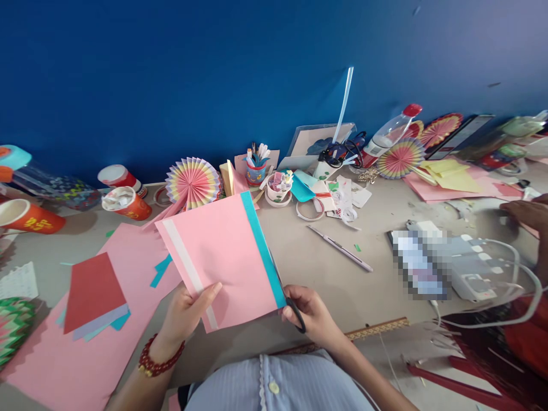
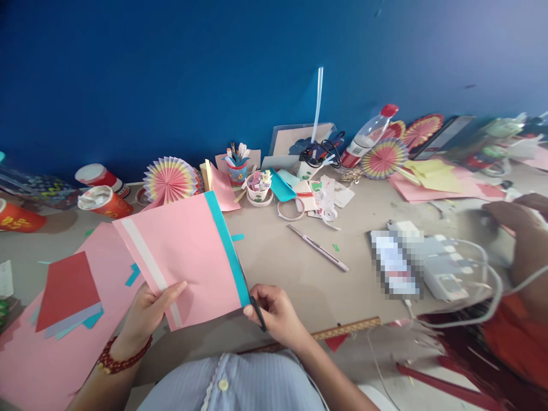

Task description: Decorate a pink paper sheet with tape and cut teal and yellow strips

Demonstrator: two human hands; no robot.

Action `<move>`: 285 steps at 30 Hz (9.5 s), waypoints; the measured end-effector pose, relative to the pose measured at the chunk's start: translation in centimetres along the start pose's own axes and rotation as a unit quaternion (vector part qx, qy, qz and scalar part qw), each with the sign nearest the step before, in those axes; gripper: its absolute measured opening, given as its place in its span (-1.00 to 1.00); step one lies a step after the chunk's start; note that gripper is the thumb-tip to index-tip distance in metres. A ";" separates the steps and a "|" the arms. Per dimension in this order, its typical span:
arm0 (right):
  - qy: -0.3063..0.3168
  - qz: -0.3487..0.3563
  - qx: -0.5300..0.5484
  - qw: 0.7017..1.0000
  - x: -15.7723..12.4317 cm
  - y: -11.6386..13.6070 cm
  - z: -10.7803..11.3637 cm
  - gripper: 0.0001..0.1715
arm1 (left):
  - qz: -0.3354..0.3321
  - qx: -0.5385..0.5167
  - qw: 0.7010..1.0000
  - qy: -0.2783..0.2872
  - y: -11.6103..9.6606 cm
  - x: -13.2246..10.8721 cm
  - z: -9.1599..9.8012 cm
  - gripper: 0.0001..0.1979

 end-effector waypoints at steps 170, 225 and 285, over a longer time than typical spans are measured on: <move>-0.039 0.032 -0.005 0.999 0.2 -0.2 -0.6 -0.29 | -0.002 0.042 0.999 0.020 -0.3 -0.5 -0.2 -0.74; -0.044 0.019 -0.017 0.999 0.6 0.5 -0.5 -0.27 | 0.031 0.043 0.999 0.003 0.1 -0.8 -0.5 -0.68; 0.020 -0.114 -0.556 0.823 4.7 0.9 15.0 -0.71 | 0.044 -0.072 0.996 0.029 -0.5 0.0 -1.4 -0.50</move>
Point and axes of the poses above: each hand's wrist, its own x-axis towards the middle knuckle, its own z-axis out of the back of the hand, y = z × x, the point moved 1 cm from there along x, towards the middle knuckle, and after that the axes turned 15 degrees about z, right-handed, at the moved point
